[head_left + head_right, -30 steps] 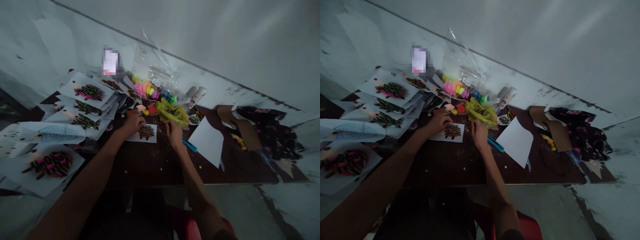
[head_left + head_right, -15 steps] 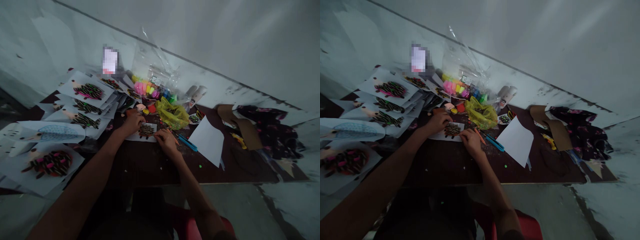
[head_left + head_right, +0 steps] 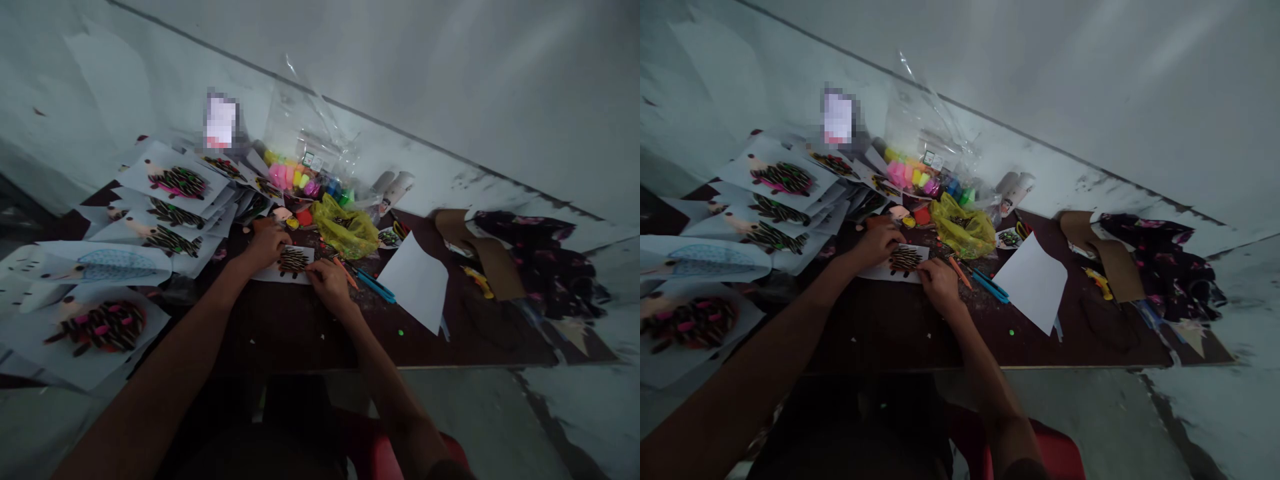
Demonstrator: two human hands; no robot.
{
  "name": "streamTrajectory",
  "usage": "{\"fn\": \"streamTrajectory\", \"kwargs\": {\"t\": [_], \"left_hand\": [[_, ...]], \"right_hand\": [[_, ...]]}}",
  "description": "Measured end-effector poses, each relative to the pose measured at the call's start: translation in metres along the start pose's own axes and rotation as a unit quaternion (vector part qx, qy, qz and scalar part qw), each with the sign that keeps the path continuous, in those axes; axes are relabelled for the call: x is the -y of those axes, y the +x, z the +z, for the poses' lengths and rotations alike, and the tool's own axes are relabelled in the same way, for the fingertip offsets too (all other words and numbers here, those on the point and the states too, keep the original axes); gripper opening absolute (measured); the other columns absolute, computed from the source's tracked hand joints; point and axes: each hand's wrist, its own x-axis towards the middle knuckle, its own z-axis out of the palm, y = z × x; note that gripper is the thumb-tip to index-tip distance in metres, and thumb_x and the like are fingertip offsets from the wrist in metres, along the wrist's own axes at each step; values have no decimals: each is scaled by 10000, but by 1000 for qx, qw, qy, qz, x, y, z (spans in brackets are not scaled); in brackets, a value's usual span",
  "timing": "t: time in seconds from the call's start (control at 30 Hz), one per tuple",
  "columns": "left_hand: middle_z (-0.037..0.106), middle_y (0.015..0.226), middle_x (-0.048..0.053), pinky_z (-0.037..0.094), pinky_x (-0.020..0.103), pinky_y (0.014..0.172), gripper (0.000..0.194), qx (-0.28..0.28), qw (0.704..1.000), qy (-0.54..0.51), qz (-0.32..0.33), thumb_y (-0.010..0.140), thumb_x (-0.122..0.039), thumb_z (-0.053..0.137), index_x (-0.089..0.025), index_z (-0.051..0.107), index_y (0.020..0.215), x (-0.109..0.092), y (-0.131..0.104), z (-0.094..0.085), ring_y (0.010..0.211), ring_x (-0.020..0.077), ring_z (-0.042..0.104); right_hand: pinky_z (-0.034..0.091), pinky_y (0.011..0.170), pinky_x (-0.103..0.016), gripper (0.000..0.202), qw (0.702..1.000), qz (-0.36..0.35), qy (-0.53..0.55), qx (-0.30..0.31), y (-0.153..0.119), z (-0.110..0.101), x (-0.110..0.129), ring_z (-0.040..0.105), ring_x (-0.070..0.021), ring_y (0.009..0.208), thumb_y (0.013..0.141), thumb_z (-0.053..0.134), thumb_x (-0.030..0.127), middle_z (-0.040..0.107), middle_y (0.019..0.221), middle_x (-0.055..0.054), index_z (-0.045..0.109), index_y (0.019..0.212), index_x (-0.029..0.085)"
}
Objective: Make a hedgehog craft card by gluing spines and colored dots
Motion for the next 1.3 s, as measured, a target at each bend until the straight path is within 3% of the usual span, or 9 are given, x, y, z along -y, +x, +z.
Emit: {"fn": "streamTrajectory", "kwargs": {"t": [0.77, 0.97, 1.13, 1.3], "left_hand": [[728, 954, 99, 503, 402, 897, 280, 3, 1000, -14, 7, 763, -132, 519, -165, 776, 868, 1, 1, 0, 958, 251, 644], [728, 960, 105, 503, 419, 897, 284, 2, 1000, -11, -1, 763, -125, 516, -163, 778, 865, 0, 0, -1, 959, 262, 645], [734, 962, 101, 504, 409, 899, 299, 2, 1000, -8, -6, 767, -99, 500, -167, 770, 878, -1, -1, -2, 965, 259, 654], [746, 982, 104, 518, 413, 895, 298, -6, 1000, -16, -13, 764, -92, 507, -163, 766, 894, 1, -2, -1, 981, 269, 669]], "right_hand": [[398, 698, -265, 198, 988, 7, -134, 72, 9, -3, 19, 620, -190, 867, 995, 567, 206, 687, 951, -68, 764, 1001, 221], [413, 719, -252, 200, 991, -14, -127, 41, 3, -9, 16, 626, -175, 913, 1010, 556, 251, 699, 1008, -53, 756, 991, 248], [441, 774, -268, 207, 992, 36, -117, -18, 1, -20, 7, 645, -189, 910, 1006, 545, 231, 708, 995, -67, 752, 1003, 225], [446, 759, -277, 198, 989, 72, -129, -14, 5, -30, -5, 659, -207, 901, 982, 565, 219, 733, 997, -83, 763, 996, 227]]}}
